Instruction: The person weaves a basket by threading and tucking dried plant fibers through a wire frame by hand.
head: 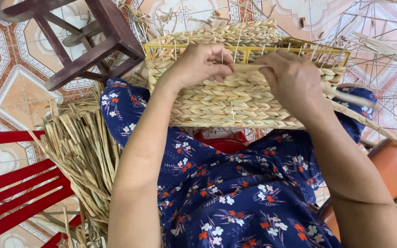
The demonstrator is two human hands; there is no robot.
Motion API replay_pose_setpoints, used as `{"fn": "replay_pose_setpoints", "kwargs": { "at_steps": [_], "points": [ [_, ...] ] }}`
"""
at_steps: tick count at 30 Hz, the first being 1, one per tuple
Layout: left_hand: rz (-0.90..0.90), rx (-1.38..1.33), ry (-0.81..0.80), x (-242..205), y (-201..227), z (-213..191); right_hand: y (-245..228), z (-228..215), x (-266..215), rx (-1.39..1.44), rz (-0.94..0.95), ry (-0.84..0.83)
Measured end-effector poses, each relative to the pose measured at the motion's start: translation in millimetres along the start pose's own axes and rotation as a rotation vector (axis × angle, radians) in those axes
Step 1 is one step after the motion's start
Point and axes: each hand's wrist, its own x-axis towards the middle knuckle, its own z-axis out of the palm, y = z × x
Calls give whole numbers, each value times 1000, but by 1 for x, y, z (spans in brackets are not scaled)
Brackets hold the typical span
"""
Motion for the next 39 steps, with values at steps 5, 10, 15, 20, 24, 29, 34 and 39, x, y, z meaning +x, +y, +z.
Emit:
{"fn": "replay_pose_setpoints", "kwargs": {
  "at_steps": [5,10,15,20,24,29,34,39],
  "points": [
    [120,590,313,1,-3,37,-17,-11,-5,-149,-485,648],
    [315,571,464,-2,-24,36,7,46,36,-197,-374,515],
    [240,295,250,-10,-1,19,14,61,71,328,-296,447],
    [-95,114,75,-5,32,5,34,58,43,1808,65,21],
    [-183,230,94,13,29,15,31,38,24,1878,-17,-187],
    [18,671,190,27,9,18,38,4,14,382,-231,304],
    [-11,344,122,9,32,14,51,-9,9,-123,-397,354],
    [-2,380,123,10,25,16,55,7,6,-341,-403,367]
  ]
}}
